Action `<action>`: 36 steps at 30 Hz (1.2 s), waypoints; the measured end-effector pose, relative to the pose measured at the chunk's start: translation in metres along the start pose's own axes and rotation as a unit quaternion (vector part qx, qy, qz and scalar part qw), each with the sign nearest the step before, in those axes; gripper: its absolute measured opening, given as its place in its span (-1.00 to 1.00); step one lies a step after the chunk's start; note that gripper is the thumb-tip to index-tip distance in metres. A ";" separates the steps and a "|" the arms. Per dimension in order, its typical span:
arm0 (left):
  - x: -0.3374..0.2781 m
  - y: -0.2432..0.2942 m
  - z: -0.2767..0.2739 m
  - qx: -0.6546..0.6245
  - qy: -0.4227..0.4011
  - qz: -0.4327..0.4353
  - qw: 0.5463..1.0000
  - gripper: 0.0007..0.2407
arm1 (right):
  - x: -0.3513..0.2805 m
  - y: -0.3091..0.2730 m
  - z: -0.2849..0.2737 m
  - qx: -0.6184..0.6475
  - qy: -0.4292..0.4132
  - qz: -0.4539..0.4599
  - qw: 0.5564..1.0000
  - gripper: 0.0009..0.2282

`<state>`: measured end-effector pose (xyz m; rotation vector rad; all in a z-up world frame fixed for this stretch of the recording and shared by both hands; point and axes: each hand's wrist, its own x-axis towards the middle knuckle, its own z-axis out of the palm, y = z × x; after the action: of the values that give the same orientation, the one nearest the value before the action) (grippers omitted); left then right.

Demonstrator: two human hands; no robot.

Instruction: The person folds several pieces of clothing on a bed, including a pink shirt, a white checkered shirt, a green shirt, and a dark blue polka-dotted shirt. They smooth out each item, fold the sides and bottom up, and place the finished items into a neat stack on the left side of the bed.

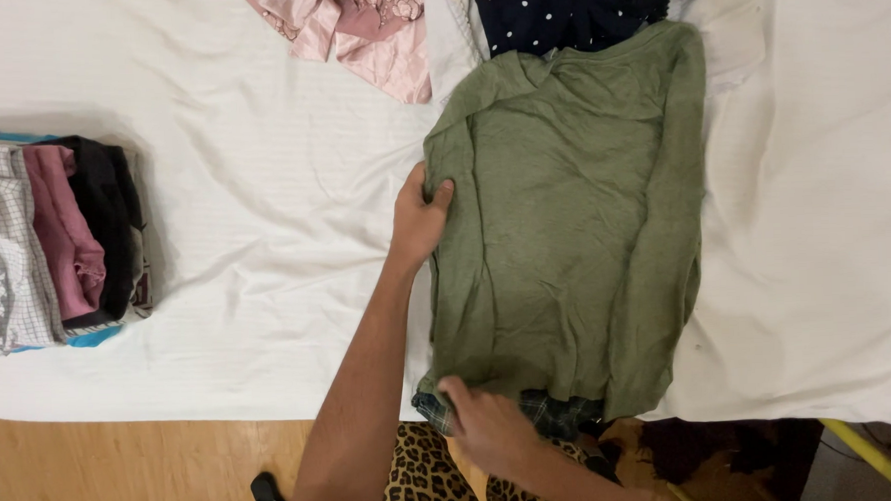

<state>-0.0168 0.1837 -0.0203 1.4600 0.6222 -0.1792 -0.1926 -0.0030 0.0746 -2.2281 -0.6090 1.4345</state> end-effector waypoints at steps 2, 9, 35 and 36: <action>-0.005 0.001 -0.001 0.019 -0.007 0.008 1.000 -0.71 | -0.006 -0.027 -0.024 0.047 -0.086 0.013 0.995 -0.57; -0.061 0.025 0.004 0.206 0.097 0.035 0.973 -0.46 | 0.037 0.043 0.035 0.019 0.155 -0.135 0.978 -0.72; -0.251 -0.058 0.031 0.281 0.170 -0.209 0.921 -0.60 | 0.186 -0.002 -0.274 -0.166 0.227 -0.042 0.959 -0.48; -0.254 -0.052 0.033 0.271 0.179 -0.170 0.931 -0.60 | 0.194 0.005 -0.277 -0.178 0.260 -0.079 0.946 -0.52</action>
<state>-0.2439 0.0809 0.0599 1.9284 1.1938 -0.3818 0.1345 0.0726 0.0341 -2.6151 -0.8818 0.6414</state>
